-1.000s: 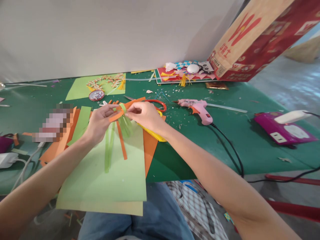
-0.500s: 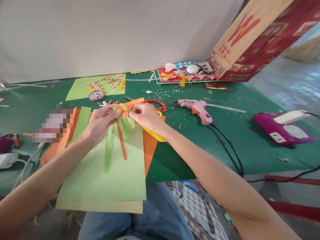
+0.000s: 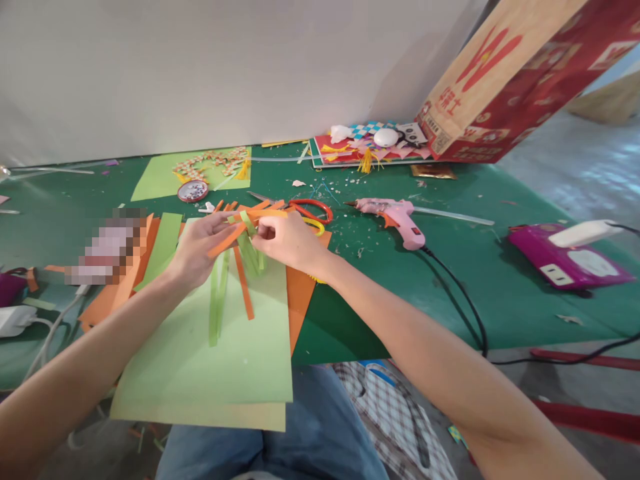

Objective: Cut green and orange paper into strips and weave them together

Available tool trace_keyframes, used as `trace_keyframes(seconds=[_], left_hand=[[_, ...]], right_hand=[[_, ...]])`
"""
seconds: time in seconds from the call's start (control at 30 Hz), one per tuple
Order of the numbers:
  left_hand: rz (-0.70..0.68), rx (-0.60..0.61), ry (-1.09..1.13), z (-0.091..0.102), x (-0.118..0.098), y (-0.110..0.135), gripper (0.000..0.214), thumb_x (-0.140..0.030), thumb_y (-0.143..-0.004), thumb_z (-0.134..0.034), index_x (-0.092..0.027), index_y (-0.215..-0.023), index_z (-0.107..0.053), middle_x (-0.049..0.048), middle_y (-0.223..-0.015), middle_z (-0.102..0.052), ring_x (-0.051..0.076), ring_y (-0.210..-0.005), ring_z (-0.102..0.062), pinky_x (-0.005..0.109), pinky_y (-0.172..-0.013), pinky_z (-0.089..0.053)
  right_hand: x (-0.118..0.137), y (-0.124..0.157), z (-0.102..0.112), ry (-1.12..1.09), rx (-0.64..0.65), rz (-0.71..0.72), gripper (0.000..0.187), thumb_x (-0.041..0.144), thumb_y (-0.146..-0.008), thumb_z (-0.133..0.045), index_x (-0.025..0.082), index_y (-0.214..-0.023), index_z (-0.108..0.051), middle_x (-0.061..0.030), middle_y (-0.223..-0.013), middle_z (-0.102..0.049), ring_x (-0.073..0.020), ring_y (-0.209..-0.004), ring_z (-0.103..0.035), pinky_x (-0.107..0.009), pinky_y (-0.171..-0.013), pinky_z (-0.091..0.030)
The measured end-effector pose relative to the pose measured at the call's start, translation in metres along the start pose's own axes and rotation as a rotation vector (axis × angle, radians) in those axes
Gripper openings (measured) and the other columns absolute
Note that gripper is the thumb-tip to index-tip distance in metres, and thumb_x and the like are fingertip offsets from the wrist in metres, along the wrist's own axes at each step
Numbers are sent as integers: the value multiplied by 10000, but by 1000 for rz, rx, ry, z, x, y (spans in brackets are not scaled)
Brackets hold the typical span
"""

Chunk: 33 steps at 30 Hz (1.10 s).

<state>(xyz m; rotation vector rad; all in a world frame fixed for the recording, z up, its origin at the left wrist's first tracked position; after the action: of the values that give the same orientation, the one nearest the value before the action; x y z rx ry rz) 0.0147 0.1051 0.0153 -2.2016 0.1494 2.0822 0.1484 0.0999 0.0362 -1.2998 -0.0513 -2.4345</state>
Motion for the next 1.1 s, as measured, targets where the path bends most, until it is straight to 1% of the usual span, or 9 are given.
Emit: trace_keyframes(seconds=[0.13,0.27,0.43,0.57,0.67,0.8,0.93,1.0,1.1], left_hand=[[33,-14,-43,-1,0,1,396,-325,-627,-826,-168,-968,-699,44,-829,-752,186,-840,-699,275,-757,-529],[49,10,-91,-6,-2,3,422,-290,-568,-848,-158,-939,-698,36,-814,-744,183,-822,-692,294,-797,-522],[70,-42,-140,-1,1,1,402,-262,-562,-832,-143,-919,-692,29,-774,-724,174,-759,-678,288,-751,-508],[56,-85,-130,2,1,1,381,-265,-567,-827,-144,-901,-686,0,-698,-688,148,-672,-643,269,-682,-494],[37,-124,-122,4,-1,1,363,-257,-571,-826,-149,-887,-684,-13,-656,-668,137,-636,-627,257,-646,-484],[17,-72,-75,0,-4,2,350,-280,-584,-825,-143,-874,-683,23,-704,-705,176,-721,-675,293,-726,-513],[1,-22,5,-3,-6,2,338,-288,-577,-840,-151,-844,-686,43,-765,-736,198,-778,-699,316,-787,-523],[2,-6,42,-3,-5,1,326,-296,-580,-843,-155,-831,-689,42,-784,-741,194,-777,-701,313,-788,-523],[-4,20,85,-5,-6,0,325,-317,-571,-852,-159,-807,-693,41,-799,-744,198,-787,-702,308,-787,-520]], right_hand=[[-2,0,1,36,-3,-45,280,190,-741,-550,210,-529,-368,49,-507,-425,-87,-502,-366,-272,-523,-269],[-5,1,-1,-34,10,-82,285,189,-756,-548,203,-515,-395,40,-491,-460,-84,-484,-396,-268,-516,-291],[-7,1,-11,-139,94,-84,239,208,-762,-554,198,-547,-450,35,-494,-509,-89,-475,-455,-262,-511,-330],[-5,0,-11,-93,97,-47,205,198,-753,-574,196,-570,-483,35,-526,-528,-96,-512,-474,-265,-538,-343],[-4,-1,-11,-44,124,-50,269,257,-794,-587,200,-564,-457,41,-512,-510,-91,-497,-441,-266,-534,-332],[-6,0,-8,14,138,-80,290,309,-820,-603,192,-578,-496,28,-533,-533,-95,-509,-453,-274,-540,-322],[-6,0,-9,3,142,-37,312,371,-843,-584,177,-600,-564,15,-544,-537,-95,-506,-435,-281,-529,-295],[-6,-1,-7,-38,106,-9,337,396,-842,-583,175,-589,-553,16,-552,-522,-92,-514,-419,-278,-535,-297],[-8,-3,4,-84,-52,7,303,420,-786,-655,168,-638,-572,-1,-625,-563,-103,-566,-450,-273,-561,-325]])
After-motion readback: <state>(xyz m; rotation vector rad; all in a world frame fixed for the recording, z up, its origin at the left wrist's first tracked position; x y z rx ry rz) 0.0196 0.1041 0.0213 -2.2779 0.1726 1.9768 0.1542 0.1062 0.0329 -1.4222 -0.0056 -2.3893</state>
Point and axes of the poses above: each hand's wrist, its own y-axis away from the middle knuckle, its own z-axis out of the back of the hand, x = y × z, the point moved 8 cm from there along -y, towards the middle knuckle
